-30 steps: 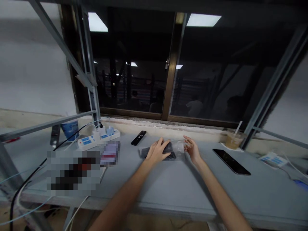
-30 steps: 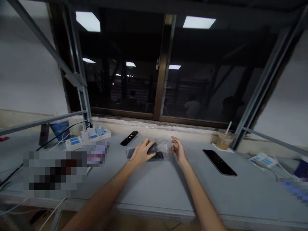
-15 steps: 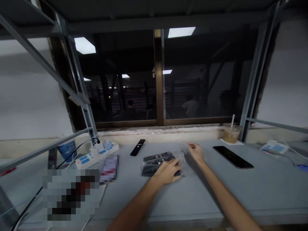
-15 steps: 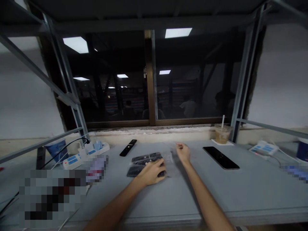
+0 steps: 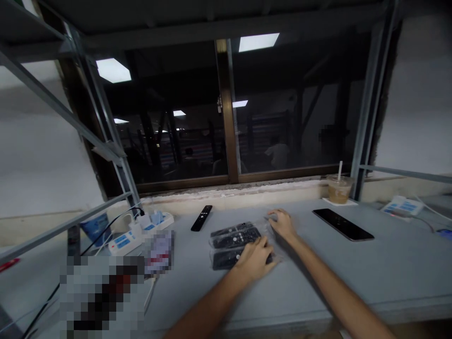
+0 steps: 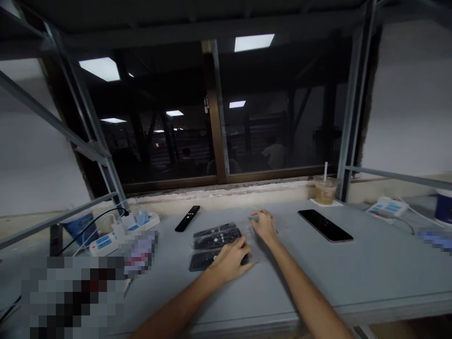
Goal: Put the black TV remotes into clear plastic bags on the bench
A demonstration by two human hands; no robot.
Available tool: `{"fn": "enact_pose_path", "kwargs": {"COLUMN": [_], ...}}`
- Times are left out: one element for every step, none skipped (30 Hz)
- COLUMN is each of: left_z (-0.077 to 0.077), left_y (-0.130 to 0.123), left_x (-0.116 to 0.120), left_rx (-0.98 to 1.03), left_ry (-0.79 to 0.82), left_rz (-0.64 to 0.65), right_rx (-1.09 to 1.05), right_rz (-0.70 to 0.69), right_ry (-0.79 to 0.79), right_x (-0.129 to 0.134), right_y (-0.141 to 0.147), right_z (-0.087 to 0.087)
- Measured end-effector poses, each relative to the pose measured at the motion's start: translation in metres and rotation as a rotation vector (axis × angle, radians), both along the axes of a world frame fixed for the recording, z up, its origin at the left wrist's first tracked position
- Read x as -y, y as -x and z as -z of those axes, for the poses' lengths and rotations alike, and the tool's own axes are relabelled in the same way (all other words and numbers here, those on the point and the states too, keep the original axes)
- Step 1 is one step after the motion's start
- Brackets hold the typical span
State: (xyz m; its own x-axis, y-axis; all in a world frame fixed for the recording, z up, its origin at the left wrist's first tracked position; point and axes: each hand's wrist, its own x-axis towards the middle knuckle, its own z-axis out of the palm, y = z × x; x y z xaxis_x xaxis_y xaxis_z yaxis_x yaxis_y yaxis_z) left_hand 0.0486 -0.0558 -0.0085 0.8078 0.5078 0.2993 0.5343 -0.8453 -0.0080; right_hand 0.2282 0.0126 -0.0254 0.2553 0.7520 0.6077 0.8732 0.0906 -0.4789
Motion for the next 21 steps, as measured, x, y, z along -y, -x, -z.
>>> {"fn": "enact_pose_path", "kwargs": {"left_z": [0.002,0.003,0.004,0.004,0.005,0.004,0.003,0.002,0.000,-0.003,-0.006,-0.008,-0.011,-0.013,-0.015,-0.016,-0.018,-0.019,-0.020,-0.020,-0.021], "left_y": [-0.001,-0.001,-0.002,-0.002,-0.002,-0.001,-0.001,0.000,0.002,0.003,0.006,0.009,0.012,0.017,0.021,0.026,0.030,0.034,0.037,0.039,0.041], "left_x": [0.000,-0.001,-0.002,-0.004,-0.005,-0.006,-0.007,-0.007,-0.007,-0.007,-0.007,-0.007,-0.007,-0.008,-0.009,-0.011,-0.013,-0.015,-0.017,-0.018,-0.020], "left_rx": [0.003,0.011,0.024,0.042,0.063,0.088,0.111,0.132,0.147,0.158,0.166,0.171,0.171,0.165,0.148,0.117,0.076,0.029,-0.017,-0.056,-0.085], "left_ry": [-0.014,-0.030,-0.042,-0.050,-0.049,-0.039,-0.022,-0.003,0.015,0.031,0.049,0.071,0.102,0.143,0.193,0.251,0.311,0.371,0.426,0.472,0.506], "left_rz": [-0.011,-0.020,-0.027,-0.034,-0.039,-0.040,-0.034,-0.020,-0.002,0.012,0.015,0.004,-0.020,-0.055,-0.096,-0.138,-0.179,-0.221,-0.264,-0.309,-0.350], "right_rx": [-0.002,-0.011,-0.026,-0.045,-0.066,-0.084,-0.098,-0.113,-0.132,-0.156,-0.180,-0.200,-0.212,-0.213,-0.208,-0.199,-0.191,-0.184,-0.176,-0.166,-0.149], "right_rz": [-0.036,-0.081,-0.126,-0.165,-0.190,-0.204,-0.213,-0.228,-0.257,-0.304,-0.368,-0.437,-0.499,-0.545,-0.573,-0.587,-0.587,-0.575,-0.553,-0.521,-0.480], "right_ry": [-0.022,-0.050,-0.073,-0.083,-0.074,-0.046,-0.007,0.037,0.080,0.115,0.142,0.158,0.165,0.164,0.158,0.149,0.139,0.129,0.116,0.100,0.081], "right_x": [0.001,0.002,0.003,0.005,0.007,0.008,0.010,0.011,0.012,0.012,0.012,0.012,0.011,0.010,0.009,0.008,0.007,0.006,0.005,0.004,0.004], "right_y": [0.002,0.004,0.006,0.008,0.011,0.012,0.014,0.015,0.016,0.017,0.018,0.018,0.019,0.019,0.020,0.020,0.020,0.020,0.018,0.016,0.013], "right_z": [-0.003,-0.006,-0.009,-0.011,-0.013,-0.015,-0.015,-0.015,-0.014,-0.013,-0.011,-0.008,-0.006,-0.005,-0.003,-0.002,-0.002,-0.002,-0.002,-0.003,-0.003]}}
